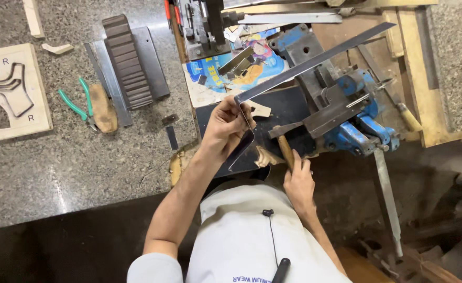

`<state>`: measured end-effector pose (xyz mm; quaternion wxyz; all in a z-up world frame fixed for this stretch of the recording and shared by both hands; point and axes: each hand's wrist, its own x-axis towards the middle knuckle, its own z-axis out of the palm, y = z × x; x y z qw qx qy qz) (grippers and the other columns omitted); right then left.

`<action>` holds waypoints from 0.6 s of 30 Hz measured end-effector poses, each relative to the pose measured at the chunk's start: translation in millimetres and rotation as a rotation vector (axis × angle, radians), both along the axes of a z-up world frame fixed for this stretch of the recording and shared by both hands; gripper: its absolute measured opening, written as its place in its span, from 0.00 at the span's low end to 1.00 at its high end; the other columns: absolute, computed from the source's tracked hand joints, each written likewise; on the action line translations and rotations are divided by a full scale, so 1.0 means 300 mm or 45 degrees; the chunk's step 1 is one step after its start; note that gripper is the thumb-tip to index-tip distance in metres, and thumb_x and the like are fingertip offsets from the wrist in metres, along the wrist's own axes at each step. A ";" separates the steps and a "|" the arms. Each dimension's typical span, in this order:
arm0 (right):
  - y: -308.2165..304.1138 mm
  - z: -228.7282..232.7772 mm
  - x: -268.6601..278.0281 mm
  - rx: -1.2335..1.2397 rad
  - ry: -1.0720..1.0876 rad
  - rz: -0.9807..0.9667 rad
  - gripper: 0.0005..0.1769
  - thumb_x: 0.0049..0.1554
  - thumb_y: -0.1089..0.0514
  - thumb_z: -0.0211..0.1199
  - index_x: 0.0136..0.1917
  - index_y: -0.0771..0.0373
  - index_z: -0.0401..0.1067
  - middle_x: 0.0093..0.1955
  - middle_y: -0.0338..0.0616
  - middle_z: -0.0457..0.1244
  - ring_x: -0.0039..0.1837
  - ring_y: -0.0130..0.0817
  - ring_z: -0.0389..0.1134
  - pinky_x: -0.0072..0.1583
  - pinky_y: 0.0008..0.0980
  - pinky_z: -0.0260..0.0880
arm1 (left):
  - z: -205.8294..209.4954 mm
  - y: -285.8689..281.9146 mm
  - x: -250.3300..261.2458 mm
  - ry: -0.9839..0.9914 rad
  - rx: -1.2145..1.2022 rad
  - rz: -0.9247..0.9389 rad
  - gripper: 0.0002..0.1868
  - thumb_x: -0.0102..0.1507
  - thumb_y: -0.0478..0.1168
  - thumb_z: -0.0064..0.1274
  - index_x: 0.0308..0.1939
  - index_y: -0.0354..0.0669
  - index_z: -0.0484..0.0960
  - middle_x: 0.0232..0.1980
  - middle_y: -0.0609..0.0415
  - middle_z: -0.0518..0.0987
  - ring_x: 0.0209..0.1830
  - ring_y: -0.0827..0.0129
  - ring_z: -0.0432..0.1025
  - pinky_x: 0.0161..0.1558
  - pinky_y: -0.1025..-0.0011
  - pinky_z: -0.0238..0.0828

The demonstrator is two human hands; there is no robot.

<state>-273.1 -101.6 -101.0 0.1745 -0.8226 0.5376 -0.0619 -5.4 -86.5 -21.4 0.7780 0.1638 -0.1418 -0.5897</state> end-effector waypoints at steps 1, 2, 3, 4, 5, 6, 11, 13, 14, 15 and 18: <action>0.010 -0.025 -0.011 0.028 0.046 -0.078 0.36 0.53 0.57 0.65 0.74 0.55 0.64 0.60 0.52 0.60 0.53 0.54 0.68 0.50 0.51 0.71 | -0.008 0.002 0.000 0.039 0.014 -0.007 0.13 0.63 0.26 0.60 0.50 0.38 0.78 0.46 0.50 0.81 0.44 0.66 0.78 0.50 0.69 0.78; 0.014 -0.035 -0.028 0.055 0.091 -0.156 0.35 0.53 0.58 0.64 0.74 0.52 0.65 0.60 0.50 0.61 0.53 0.53 0.68 0.51 0.52 0.71 | -0.012 0.001 -0.004 0.078 0.027 -0.013 0.14 0.63 0.26 0.59 0.51 0.38 0.77 0.47 0.50 0.81 0.44 0.67 0.78 0.51 0.68 0.78; 0.023 -0.031 -0.048 0.039 0.035 -0.148 0.34 0.52 0.58 0.65 0.72 0.51 0.65 0.59 0.49 0.62 0.53 0.52 0.69 0.50 0.51 0.71 | -0.011 -0.004 -0.002 0.047 0.037 -0.010 0.14 0.63 0.26 0.59 0.51 0.38 0.77 0.48 0.50 0.80 0.45 0.67 0.78 0.51 0.68 0.78; 0.027 -0.012 -0.083 0.020 -0.021 -0.139 0.33 0.52 0.58 0.66 0.70 0.51 0.66 0.57 0.48 0.63 0.52 0.52 0.69 0.50 0.50 0.71 | -0.009 -0.010 -0.005 0.015 0.047 -0.006 0.14 0.64 0.25 0.60 0.51 0.38 0.76 0.48 0.50 0.80 0.45 0.67 0.78 0.51 0.68 0.78; 0.040 0.014 -0.119 0.002 -0.076 -0.150 0.31 0.51 0.58 0.66 0.68 0.50 0.67 0.56 0.48 0.65 0.52 0.51 0.70 0.49 0.49 0.71 | -0.007 -0.019 -0.008 -0.017 0.057 -0.022 0.13 0.64 0.25 0.60 0.50 0.38 0.76 0.48 0.51 0.79 0.46 0.67 0.77 0.52 0.68 0.77; 0.057 0.042 -0.158 0.063 -0.250 -0.165 0.30 0.51 0.59 0.67 0.67 0.52 0.68 0.53 0.47 0.66 0.49 0.47 0.71 0.48 0.46 0.71 | -0.006 -0.028 -0.009 -0.101 0.057 -0.023 0.13 0.65 0.24 0.60 0.50 0.38 0.76 0.48 0.51 0.79 0.46 0.66 0.77 0.52 0.67 0.77; 0.157 0.203 -0.413 1.120 -1.303 -0.819 0.23 0.54 0.59 0.62 0.64 0.59 0.72 0.30 0.41 0.61 0.28 0.29 0.63 0.32 0.32 0.64 | -0.039 -0.031 -0.099 -0.365 0.221 -0.223 0.07 0.65 0.23 0.55 0.45 0.32 0.78 0.42 0.40 0.85 0.26 0.75 0.70 0.28 0.80 0.65; 0.201 0.229 -0.443 0.812 -1.002 -0.857 0.18 0.57 0.59 0.63 0.60 0.63 0.72 0.28 0.40 0.61 0.26 0.26 0.61 0.31 0.30 0.62 | -0.059 -0.035 -0.233 -0.572 0.233 -0.302 0.07 0.63 0.20 0.54 0.43 0.30 0.81 0.41 0.43 0.85 0.36 0.70 0.77 0.41 0.73 0.74; 0.209 0.235 -0.460 0.676 -0.833 -0.873 0.15 0.58 0.59 0.63 0.58 0.65 0.71 0.27 0.39 0.60 0.26 0.25 0.60 0.31 0.29 0.61 | -0.071 -0.047 -0.304 -0.675 0.226 -0.337 0.08 0.63 0.18 0.53 0.42 0.29 0.82 0.41 0.45 0.84 0.41 0.67 0.80 0.48 0.70 0.79; 0.225 0.234 -0.485 0.658 -0.903 -0.961 0.12 0.60 0.59 0.63 0.55 0.66 0.70 0.28 0.39 0.59 0.26 0.24 0.59 0.31 0.29 0.60 | -0.088 -0.056 -0.374 -0.861 0.172 -0.385 0.10 0.62 0.18 0.53 0.42 0.29 0.83 0.42 0.46 0.85 0.41 0.68 0.80 0.47 0.72 0.78; 0.285 0.211 -0.575 0.589 -1.095 -1.204 0.09 0.63 0.58 0.61 0.50 0.66 0.68 0.28 0.37 0.58 0.26 0.23 0.58 0.29 0.27 0.58 | -0.168 -0.072 -0.617 -1.223 0.040 -0.512 0.12 0.60 0.18 0.54 0.44 0.31 0.84 0.43 0.49 0.85 0.42 0.70 0.78 0.47 0.76 0.75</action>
